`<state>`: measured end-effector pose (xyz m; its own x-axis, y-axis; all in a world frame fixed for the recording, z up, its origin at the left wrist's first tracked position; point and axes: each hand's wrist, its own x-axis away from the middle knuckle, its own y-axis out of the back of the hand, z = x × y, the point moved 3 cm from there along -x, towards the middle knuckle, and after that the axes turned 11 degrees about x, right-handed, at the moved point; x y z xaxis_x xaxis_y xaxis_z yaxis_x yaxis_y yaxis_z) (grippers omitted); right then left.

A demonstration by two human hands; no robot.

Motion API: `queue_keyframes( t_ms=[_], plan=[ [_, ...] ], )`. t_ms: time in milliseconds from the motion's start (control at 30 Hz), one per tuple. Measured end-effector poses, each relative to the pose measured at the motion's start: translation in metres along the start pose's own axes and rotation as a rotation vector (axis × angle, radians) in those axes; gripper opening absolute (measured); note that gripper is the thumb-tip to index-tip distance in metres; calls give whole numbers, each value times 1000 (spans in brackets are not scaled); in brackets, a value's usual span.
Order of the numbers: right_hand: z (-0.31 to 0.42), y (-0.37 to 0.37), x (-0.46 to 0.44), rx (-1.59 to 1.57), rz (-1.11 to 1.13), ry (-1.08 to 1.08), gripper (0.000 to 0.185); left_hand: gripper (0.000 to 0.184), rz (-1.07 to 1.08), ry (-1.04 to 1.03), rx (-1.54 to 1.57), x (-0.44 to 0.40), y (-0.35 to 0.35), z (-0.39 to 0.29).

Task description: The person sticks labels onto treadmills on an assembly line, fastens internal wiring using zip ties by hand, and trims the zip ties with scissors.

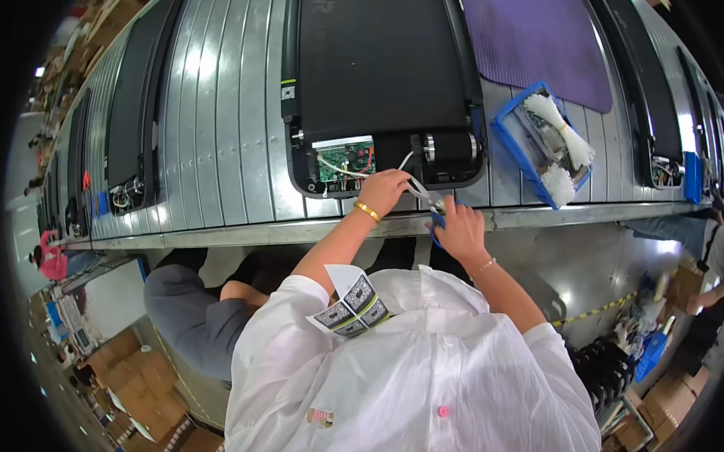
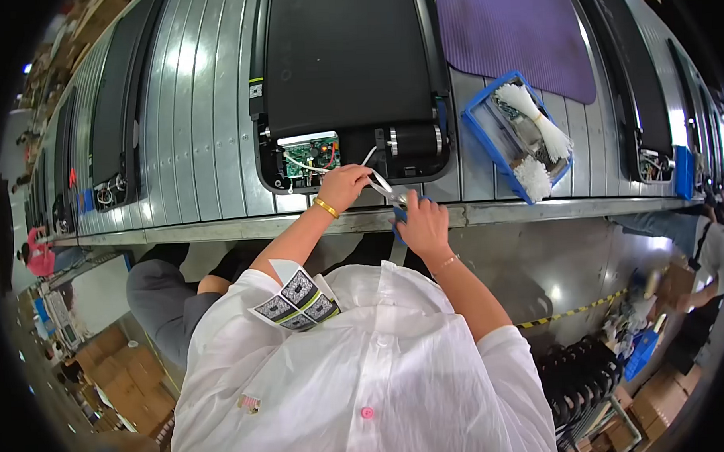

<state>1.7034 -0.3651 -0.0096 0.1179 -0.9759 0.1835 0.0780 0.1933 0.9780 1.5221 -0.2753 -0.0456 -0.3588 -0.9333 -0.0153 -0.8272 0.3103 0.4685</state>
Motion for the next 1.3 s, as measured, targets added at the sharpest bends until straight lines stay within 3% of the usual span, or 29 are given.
queue_keyframes(
  t_ms=[133,200,367,467,533,667,733,900,967,1100,1200,1267,1300],
  plan=[
    [14,-14,-34,70,16,15,52,12,38,-108,-223,-25,1,-3],
    [24,-32,-44,57,99,4,50,10,-20,41,-223,-34,8,9],
    [16,-57,-47,12,193,49,43,10,0,86,-257,-44,12,4],
    [-21,-29,-1,-192,286,-3,38,10,-175,367,15,-47,17,0],
    [-55,-25,45,-213,363,-142,40,9,-66,374,356,-42,-5,25],
    [-127,-33,151,-175,401,-323,37,10,217,746,840,-10,-79,-16],
    [-165,-55,207,-141,396,-442,33,13,240,896,1023,2,-128,-45],
    [-234,-118,314,-270,384,-650,24,16,353,852,1126,-37,-217,-109],
    [-259,-121,337,-310,367,-673,23,19,274,734,1079,-75,-241,-139],
    [-304,-127,390,-417,340,-734,26,20,189,687,1095,-139,-295,-172],
    [-350,-215,460,-642,339,-936,29,20,102,659,949,-166,-314,-167],
    [-356,-148,467,-544,364,-884,30,20,-193,629,983,-171,-300,-150],
    [-360,-116,462,-444,376,-843,31,20,-214,626,975,-169,-295,-144]
  ],
)
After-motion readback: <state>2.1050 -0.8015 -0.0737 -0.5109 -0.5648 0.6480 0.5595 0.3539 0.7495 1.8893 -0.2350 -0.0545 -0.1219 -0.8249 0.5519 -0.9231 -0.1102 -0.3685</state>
